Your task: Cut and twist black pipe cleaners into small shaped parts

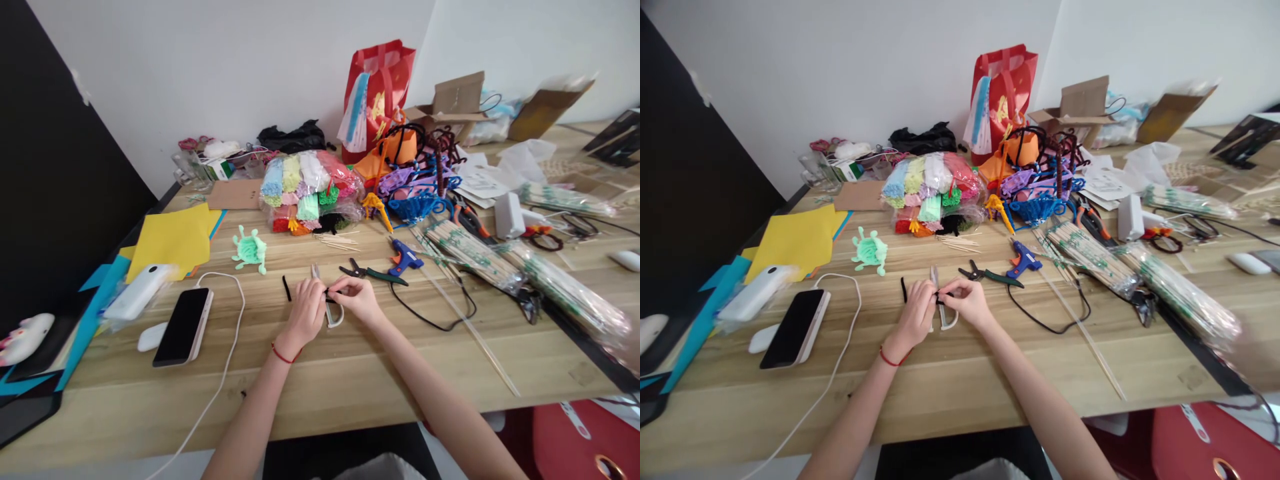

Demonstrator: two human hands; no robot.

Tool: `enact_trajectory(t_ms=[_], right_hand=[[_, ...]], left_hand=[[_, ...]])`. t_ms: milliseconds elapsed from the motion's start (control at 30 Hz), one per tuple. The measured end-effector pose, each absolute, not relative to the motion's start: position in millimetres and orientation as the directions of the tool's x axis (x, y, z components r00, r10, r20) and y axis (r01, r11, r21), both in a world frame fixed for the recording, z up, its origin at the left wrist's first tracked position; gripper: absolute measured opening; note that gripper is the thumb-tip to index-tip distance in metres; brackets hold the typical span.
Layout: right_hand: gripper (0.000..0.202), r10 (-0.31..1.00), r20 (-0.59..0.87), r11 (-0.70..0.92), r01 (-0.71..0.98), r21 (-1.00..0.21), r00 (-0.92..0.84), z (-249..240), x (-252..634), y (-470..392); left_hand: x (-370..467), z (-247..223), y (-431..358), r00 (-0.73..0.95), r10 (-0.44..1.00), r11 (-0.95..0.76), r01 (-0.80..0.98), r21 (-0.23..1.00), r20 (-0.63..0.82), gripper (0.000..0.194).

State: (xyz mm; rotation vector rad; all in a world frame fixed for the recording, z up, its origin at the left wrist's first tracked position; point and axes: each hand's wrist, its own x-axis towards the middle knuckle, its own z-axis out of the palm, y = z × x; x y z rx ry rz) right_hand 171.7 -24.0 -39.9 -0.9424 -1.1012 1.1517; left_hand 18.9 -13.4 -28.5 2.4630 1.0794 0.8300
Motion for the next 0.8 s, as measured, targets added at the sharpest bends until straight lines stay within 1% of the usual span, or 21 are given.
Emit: enact_trajectory(t_ms=[133, 300, 367, 467, 567, 667, 800], right_hand=[[0.02, 0.999, 0.035, 0.045, -0.301, -0.953, 0.039, -38.5, 173.9, -24.1], [0.021, 0.998, -0.048, -0.036, -0.319, -0.947, 0.028, -39.9, 179.5, -21.8], [0.021, 0.997, -0.07, -0.059, -0.328, -0.943, 0.021, -41.3, 180.6, -21.0], [0.022, 0.996, -0.091, -0.083, -0.347, -0.934, 0.006, -42.2, 180.8, -20.6], [0.023, 0.996, -0.089, -0.092, -0.358, -0.929, -0.025, -40.6, 180.6, -21.1], [0.023, 0.996, -0.08, -0.092, -0.344, -0.934, -0.051, -37.6, 181.0, -21.7], [0.025, 0.995, -0.069, -0.09, -0.327, -0.941, -0.075, -34.5, 182.3, -21.9]], left_hand=[[16.1, -28.4, -10.7, 0.593, 0.711, -0.703, 0.601, 0.379, 0.378, 0.017], [15.1, -29.7, -9.0, 0.552, 0.706, -0.701, 0.631, 0.332, 0.443, 0.016], [14.7, -30.0, -8.7, 0.554, 0.687, -0.713, 0.637, 0.293, 0.47, 0.016], [14.2, -30.9, -8.1, 0.588, 0.647, -0.738, 0.643, 0.206, 0.485, 0.018], [13.7, -32.6, -6.9, 0.607, 0.621, -0.751, 0.642, 0.155, 0.496, 0.019], [12.4, -34.2, -5.8, 0.61, 0.605, -0.759, 0.635, 0.141, 0.512, 0.019], [10.2, -34.2, -6.0, 0.613, 0.61, -0.761, 0.63, 0.155, 0.503, 0.018]])
